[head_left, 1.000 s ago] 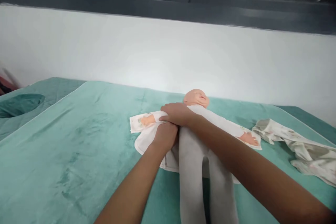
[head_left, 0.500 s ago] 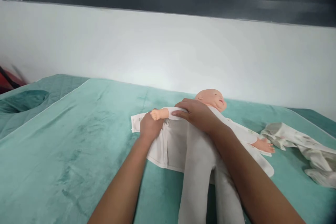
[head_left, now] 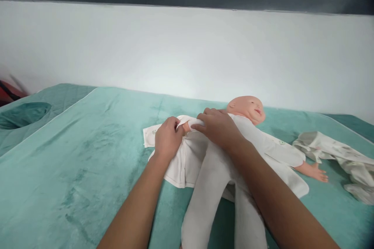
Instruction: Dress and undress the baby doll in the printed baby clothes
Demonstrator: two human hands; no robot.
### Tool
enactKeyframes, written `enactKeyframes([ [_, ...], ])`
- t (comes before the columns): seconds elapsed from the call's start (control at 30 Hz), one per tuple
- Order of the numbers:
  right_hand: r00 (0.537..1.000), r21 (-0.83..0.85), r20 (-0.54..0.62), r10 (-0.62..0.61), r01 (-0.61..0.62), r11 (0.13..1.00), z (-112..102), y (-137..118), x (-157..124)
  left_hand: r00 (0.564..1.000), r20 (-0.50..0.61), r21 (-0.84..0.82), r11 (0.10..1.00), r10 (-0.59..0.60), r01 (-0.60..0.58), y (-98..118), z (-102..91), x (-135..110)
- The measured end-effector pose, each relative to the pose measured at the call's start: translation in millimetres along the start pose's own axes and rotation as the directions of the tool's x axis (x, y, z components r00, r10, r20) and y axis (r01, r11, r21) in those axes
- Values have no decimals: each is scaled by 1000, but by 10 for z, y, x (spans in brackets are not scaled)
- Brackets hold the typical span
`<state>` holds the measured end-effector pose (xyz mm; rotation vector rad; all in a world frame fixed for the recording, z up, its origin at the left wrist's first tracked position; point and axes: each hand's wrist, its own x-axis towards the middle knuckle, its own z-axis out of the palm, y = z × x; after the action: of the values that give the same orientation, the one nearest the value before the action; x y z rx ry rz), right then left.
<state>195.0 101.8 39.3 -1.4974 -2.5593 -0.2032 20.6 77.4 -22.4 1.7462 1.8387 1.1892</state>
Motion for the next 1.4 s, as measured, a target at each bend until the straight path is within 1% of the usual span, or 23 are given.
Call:
enactKeyframes([
  [0.1,994,24,53,-98,97,995,38,-52,8,993,62,20,995,98,-99,20,54,-33],
  [0.17,993,96,26,-119,117,989,10,-38,-17,991,80,26,994,107,-110,19,67,-33],
  [0.2,996,141,-18,-92,93,986,-24,-6,-46,992,82,36,994,101,-104,15,68,-31],
  [0.23,997,186,-72,-31,44,982,-70,46,-89,992,82,50,994,93,-97,12,67,-29],
  [0.27,990,223,-125,59,-30,974,-123,120,-147,993,81,65,994,85,-91,9,66,-28],
  [0.3,969,247,-170,178,-133,960,-178,216,-219,994,80,83,993,80,-86,7,64,-30],
  [0.33,929,252,-200,313,-260,932,-230,333,-301,994,77,103,991,77,-85,5,62,-34],
  [0.37,871,240,-209,445,-396,886,-271,464,-390,994,70,124,988,81,-89,3,61,-41],
  [0.4,798,209,-199,569,-533,820,-295,604,-477,995,57,149,984,87,-95,0,59,-49],
  [0.43,733,167,-158,662,-641,749,-298,745,-558,995,39,178,979,95,-100,-4,57,-58],
  [0.47,680,122,-95,727,-717,686,-277,879,-624,994,21,210,972,103,-105,-10,54,-67],
  [0.5,649,83,-14,760,-757,648,-235,998,-671,994,6,244,963,113,-112,-16,50,-75],
  [0.53,641,60,67,765,-768,638,-176,1097,-697,992,0,281,952,123,-118,-22,44,-82],
  [0.57,649,68,144,747,-759,647,-109,1172,-703,991,3,318,940,131,-126,-27,39,-87],
  [0.63,699,174,253,669,-713,679,13,1253,-672,989,34,377,914,147,-149,-31,31,-93],
  [0.73,777,374,315,545,-629,681,76,1262,-600,984,81,401,899,157,-176,-21,42,-83],
  [0.83,802,479,347,486,-597,644,5,1233,-588,990,69,376,916,123,-139,3,82,-54],
  [0.93,840,569,328,433,-541,620,-89,1180,-622,995,31,354,930,98,-103,45,130,-19],
  [1.03,896,642,303,323,-443,626,-152,1071,-636,992,-2,323,939,124,-117,122,155,18],
  [1.13,930,694,280,238,-367,619,-173,921,-604,992,-25,278,954,128,-116,234,144,62],
  [1.2,950,713,233,207,-311,628,-148,835,-564,990,-12,251,959,143,-135,308,124,87],
  [1.27,963,702,181,199,-268,660,-82,784,-520,986,8,232,959,167,-165,362,105,98],
  [1.4,976,640,132,172,-217,737,106,769,-459,978,76,173,964,193,-203,359,79,72],
])
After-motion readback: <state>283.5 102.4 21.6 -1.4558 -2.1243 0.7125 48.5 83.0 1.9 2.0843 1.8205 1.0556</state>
